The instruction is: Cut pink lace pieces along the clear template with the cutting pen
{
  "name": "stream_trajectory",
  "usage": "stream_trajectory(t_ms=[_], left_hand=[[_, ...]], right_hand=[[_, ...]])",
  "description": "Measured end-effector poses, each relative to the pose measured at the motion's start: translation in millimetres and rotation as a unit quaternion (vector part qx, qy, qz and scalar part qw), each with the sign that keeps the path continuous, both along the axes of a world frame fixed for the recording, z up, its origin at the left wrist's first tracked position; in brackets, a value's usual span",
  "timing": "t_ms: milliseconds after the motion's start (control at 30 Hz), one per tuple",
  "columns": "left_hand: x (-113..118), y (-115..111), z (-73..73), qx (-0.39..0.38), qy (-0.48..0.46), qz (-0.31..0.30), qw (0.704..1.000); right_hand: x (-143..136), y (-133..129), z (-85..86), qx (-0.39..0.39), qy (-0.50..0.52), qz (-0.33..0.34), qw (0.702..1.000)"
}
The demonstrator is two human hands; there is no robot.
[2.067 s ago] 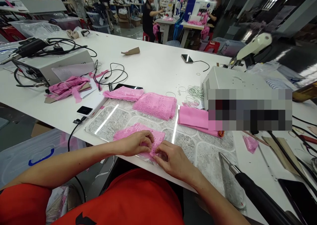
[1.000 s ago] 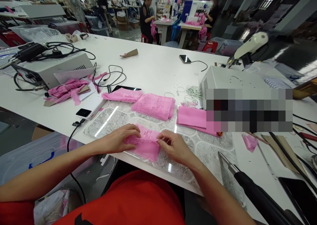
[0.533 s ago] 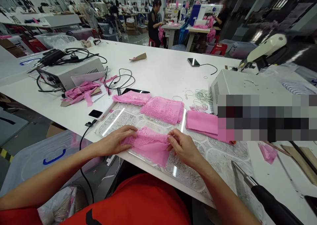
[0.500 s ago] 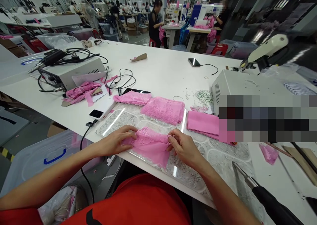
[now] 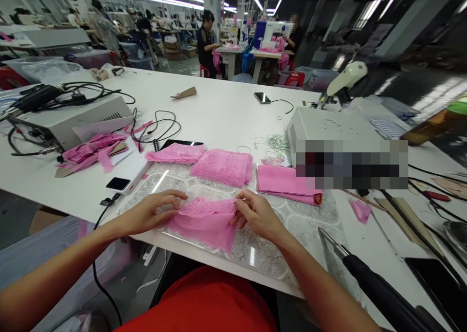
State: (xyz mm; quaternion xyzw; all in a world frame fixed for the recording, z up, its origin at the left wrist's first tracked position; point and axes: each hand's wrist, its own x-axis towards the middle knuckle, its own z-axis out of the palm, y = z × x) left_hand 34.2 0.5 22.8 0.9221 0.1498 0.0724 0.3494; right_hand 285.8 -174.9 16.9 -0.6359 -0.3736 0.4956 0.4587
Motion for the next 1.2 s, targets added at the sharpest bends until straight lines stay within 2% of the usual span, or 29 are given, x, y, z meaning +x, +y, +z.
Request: stream_trajectory(t_ms=[100, 167, 233, 267, 367, 467, 533, 567, 633, 700, 800, 867, 900, 967, 1033, 1100, 1200], left_hand=[[23.1, 3.9, 27.4, -0.107, 0.022, 0.002, 0.994], [52.0, 3.6, 40.5, -0.185, 0.055, -0.013, 0.981], [90.1, 0.3, 44.4, -0.226, 0.102, -0.021, 0.969], [110.8, -2.5, 42.9, -0.218, 0.127, -0.017, 0.968], [166.5, -13.8, 29.7, -0.091, 0.155, 0.015, 0.984], [195.1, -28.4, 12.8, -0.005, 0.114, 0.024, 0.993], [197.2, -40.5, 2.4, 0.039, 0.059, -0.035, 0.997], [194.9, -47.4, -2.3, 0.064, 0.018, -0.095, 0.993], [188.3, -61.9, -11.0, 0.113, -0.078, -0.244, 0.96], [183.9, -75.5, -18.5, 0.166, -0.123, -0.342, 0.917], [186.8, -89.9, -27.1, 0.208, -0.132, -0.399, 0.883], [193.1, -95.6, -30.9, 0.215, -0.134, -0.413, 0.875], [196.6, -97.8, -32.4, 0.218, -0.134, -0.42, 0.87], [202.5, -101.6, -35.1, 0.225, -0.134, -0.434, 0.862], [206.5, -105.3, -38.0, 0.232, -0.129, -0.447, 0.854], [208.6, -108.2, -41.4, 0.239, -0.118, -0.452, 0.851], [209.3, -110.7, -45.4, 0.252, -0.098, -0.454, 0.849]], right_hand=[[4.3, -12.9, 8.8, -0.01, 0.077, -0.053, 0.996], [12.8, -29.0, 10.1, -0.027, 0.126, -0.097, 0.987], [24.1, -50.8, 5.8, -0.05, 0.163, -0.156, 0.973], [29.7, -63.3, 1.8, -0.062, 0.174, -0.195, 0.963], [41.3, -102.7, -14.1, -0.099, 0.178, -0.307, 0.93], [42.1, -134.1, -29.2, -0.108, 0.135, -0.325, 0.93], [39.5, -145.8, -35.9, -0.091, 0.096, -0.311, 0.941], [38.2, -148.9, -37.9, -0.082, 0.075, -0.309, 0.944], [36.3, -151.4, -39.0, -0.076, 0.026, -0.312, 0.947], [35.1, -152.7, -37.1, -0.076, -0.054, -0.302, 0.949], [32.6, -161.9, -33.2, -0.076, -0.16, -0.244, 0.954], [29.6, -176.0, -34.1, -0.092, -0.145, -0.231, 0.958], [27.9, -185.0, -36.0, -0.106, -0.122, -0.252, 0.954], [24.3, -203.4, -41.7, -0.119, -0.111, -0.347, 0.924], [21.4, -216.5, -47.4, -0.088, -0.175, -0.47, 0.861], [20.1, -218.5, -51.5, -0.013, -0.242, -0.557, 0.794], [24.2, -200.4, -54.9, 0.146, -0.234, -0.605, 0.747]])
